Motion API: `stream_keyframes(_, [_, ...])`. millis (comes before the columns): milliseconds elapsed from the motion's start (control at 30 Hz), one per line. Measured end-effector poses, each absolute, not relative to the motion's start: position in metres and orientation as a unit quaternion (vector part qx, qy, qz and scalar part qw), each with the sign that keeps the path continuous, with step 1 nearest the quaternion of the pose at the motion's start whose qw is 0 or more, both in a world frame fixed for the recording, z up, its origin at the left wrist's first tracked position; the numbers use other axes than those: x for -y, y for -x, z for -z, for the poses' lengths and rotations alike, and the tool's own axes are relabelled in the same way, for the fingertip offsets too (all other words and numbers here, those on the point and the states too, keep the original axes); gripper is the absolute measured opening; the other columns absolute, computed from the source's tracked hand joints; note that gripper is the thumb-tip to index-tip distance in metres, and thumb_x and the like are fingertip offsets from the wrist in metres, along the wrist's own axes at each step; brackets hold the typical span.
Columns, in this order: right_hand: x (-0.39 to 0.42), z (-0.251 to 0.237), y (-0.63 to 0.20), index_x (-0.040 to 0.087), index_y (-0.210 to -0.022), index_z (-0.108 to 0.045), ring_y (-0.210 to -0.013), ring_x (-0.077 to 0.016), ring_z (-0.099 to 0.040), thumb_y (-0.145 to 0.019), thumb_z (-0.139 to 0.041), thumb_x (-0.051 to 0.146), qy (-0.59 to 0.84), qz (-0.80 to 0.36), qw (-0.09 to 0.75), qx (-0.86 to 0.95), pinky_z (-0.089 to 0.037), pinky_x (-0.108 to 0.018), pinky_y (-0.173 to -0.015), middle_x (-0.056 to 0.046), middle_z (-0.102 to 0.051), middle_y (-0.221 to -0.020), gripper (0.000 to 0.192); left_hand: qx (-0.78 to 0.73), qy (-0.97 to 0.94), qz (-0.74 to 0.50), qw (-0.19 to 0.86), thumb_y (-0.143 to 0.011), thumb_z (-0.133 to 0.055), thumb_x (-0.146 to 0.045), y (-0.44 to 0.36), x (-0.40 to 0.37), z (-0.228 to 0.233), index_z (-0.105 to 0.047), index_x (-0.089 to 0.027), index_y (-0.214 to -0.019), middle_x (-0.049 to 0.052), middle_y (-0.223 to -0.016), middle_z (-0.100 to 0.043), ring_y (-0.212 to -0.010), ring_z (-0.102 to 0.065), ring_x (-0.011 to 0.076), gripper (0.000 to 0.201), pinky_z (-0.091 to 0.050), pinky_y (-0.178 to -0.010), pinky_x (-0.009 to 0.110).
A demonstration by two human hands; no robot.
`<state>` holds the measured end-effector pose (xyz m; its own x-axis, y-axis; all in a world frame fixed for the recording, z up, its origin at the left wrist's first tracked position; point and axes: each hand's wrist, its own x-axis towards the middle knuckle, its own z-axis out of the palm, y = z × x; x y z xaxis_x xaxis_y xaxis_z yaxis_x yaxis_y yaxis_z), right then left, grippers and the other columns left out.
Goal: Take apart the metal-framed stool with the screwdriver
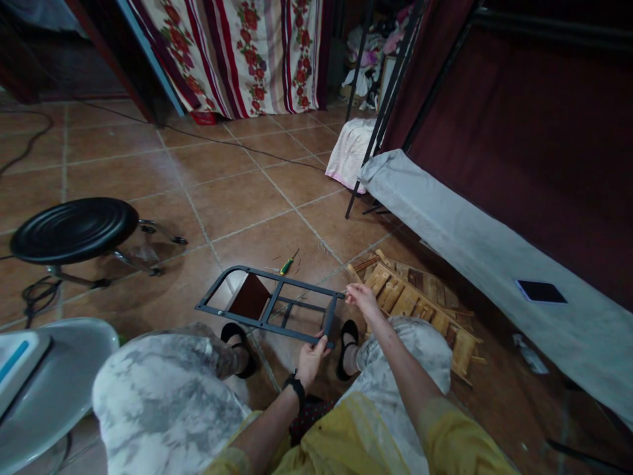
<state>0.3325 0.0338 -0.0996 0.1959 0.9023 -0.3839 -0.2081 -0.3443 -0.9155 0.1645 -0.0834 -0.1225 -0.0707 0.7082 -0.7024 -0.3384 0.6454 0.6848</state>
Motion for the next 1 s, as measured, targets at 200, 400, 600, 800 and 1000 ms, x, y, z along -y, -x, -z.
stream_keyframes(200, [-0.035,0.108,-0.325,0.017,-0.072,-0.058,-0.044,-0.0068,-0.048,-0.06,-0.068,0.042,0.598,-0.556,0.481,0.319,-0.048,-0.022,-0.047,0.003,-0.058,-0.059,0.03,-0.611,-0.151,-0.395,0.669,-0.062,-0.078,-0.031,-0.167,0.087,0.128,-0.071,-0.008,-0.084,0.009,-0.063,-0.068,-0.07,-0.067,0.0211,0.033,-0.054,-0.062,0.025])
stream_keyframes(400, [-0.036,0.115,-0.324,0.017,-0.072,-0.057,-0.042,-0.0074,-0.048,-0.062,-0.065,0.042,0.619,-0.538,0.449,0.355,-0.045,-0.021,-0.044,0.003,-0.059,-0.059,0.028,-0.585,-0.142,-0.424,0.676,-0.064,-0.077,-0.028,-0.171,0.088,0.151,-0.069,-0.009,-0.092,0.008,-0.073,-0.07,-0.075,-0.068,0.0184,0.035,-0.055,-0.068,0.025])
stream_keyframes(600, [-0.037,0.116,-0.325,0.017,-0.069,-0.057,-0.042,-0.0074,-0.049,-0.061,-0.067,0.047,0.624,-0.537,0.448,0.349,-0.043,-0.02,-0.044,0.002,-0.059,-0.058,0.033,-0.569,-0.146,-0.432,0.685,-0.062,-0.079,-0.032,-0.17,0.091,0.169,-0.066,-0.009,-0.098,0.009,-0.08,-0.07,-0.08,-0.067,0.0185,0.044,-0.056,-0.073,0.028])
stream_keyframes(800, [-0.035,0.117,-0.33,0.017,-0.068,-0.056,-0.045,-0.0072,-0.05,-0.059,-0.07,0.045,0.626,-0.563,0.46,0.282,-0.048,-0.023,-0.05,0.002,-0.059,-0.059,0.032,-0.546,-0.149,-0.442,0.696,-0.059,-0.079,-0.039,-0.17,0.092,0.181,-0.064,-0.011,-0.106,0.01,-0.088,-0.07,-0.083,-0.067,0.0193,0.057,-0.055,-0.074,0.029])
stream_keyframes(1000, [-0.031,0.116,-0.334,0.017,-0.071,-0.057,-0.046,-0.0073,-0.051,-0.062,-0.069,0.04,0.639,-0.559,0.457,0.265,-0.05,-0.024,-0.051,0.001,-0.06,-0.061,0.027,-0.543,-0.14,-0.45,0.695,-0.055,-0.08,-0.041,-0.172,0.091,0.178,-0.064,-0.01,-0.105,0.011,-0.091,-0.07,-0.082,-0.067,0.02,0.061,-0.055,-0.074,0.031])
